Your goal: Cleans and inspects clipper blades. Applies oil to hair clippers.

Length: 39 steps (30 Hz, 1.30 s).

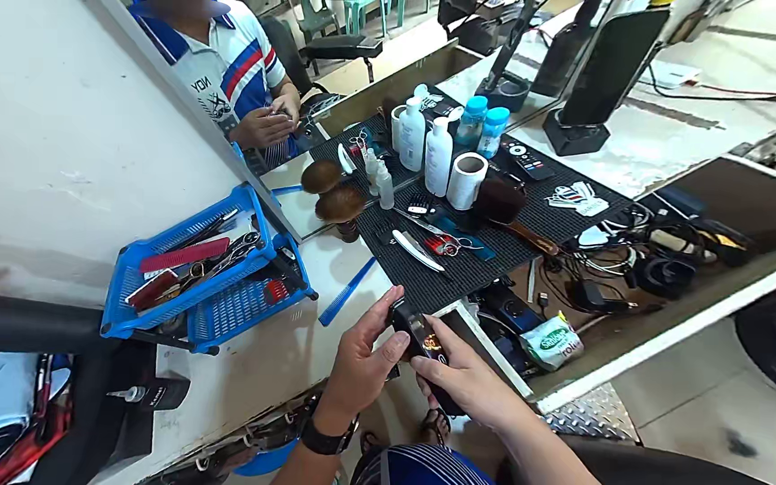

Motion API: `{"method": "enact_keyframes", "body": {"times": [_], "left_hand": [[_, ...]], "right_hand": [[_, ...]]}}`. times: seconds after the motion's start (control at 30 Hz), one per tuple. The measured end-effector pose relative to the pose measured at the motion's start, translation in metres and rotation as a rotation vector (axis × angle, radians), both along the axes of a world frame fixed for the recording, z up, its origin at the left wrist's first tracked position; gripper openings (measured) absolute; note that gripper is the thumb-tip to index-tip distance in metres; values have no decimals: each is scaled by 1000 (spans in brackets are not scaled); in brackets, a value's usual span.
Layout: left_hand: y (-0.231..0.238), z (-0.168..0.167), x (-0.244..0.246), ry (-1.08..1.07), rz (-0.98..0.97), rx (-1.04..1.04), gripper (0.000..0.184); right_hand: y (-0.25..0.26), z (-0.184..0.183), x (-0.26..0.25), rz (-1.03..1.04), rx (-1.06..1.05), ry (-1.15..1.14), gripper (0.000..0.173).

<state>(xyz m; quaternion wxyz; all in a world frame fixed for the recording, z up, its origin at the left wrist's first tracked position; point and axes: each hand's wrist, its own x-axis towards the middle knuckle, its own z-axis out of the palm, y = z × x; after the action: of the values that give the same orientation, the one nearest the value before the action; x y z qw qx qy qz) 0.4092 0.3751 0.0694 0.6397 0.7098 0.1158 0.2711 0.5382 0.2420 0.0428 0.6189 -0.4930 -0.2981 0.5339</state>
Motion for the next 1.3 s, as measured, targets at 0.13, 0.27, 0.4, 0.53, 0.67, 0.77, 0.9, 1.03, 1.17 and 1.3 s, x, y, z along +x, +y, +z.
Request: {"method": "enact_keyframes", "body": {"times": [0.13, 0.27, 0.4, 0.53, 0.67, 0.77, 0.9, 1.03, 1.17, 1.3], "left_hand": [[-7, 1, 3, -4, -2, 48, 62], [-11, 1, 5, 1, 7, 66, 66], [-15, -2, 8, 15, 22, 69, 76], [-24, 0, 11, 71, 87, 153, 69], [-28, 1, 12, 103, 120, 238, 66], [-29, 1, 13, 103, 119, 265, 65], [-28, 1, 13, 97, 100, 266, 71], [-29, 3, 11, 96, 104, 285, 75], [-36, 4, 10, 111, 130, 407, 71], [-41, 8, 8, 128, 164, 520, 71]], "right_hand": [[-1, -2, 5, 8, 16, 52, 58], [-3, -6, 7, 16, 55, 71, 55], [-3, -10, 8, 22, 118, 132, 55], [-2, -13, 7, 39, 183, 166, 47], [-2, -14, 9, 55, 220, 167, 44], [-3, -16, 9, 56, 228, 169, 43], [-3, -18, 10, 58, 273, 192, 45], [-3, -22, 12, 118, 343, 290, 44], [-3, -27, 16, 178, 397, 324, 45], [-4, -31, 18, 221, 444, 355, 46]]}}
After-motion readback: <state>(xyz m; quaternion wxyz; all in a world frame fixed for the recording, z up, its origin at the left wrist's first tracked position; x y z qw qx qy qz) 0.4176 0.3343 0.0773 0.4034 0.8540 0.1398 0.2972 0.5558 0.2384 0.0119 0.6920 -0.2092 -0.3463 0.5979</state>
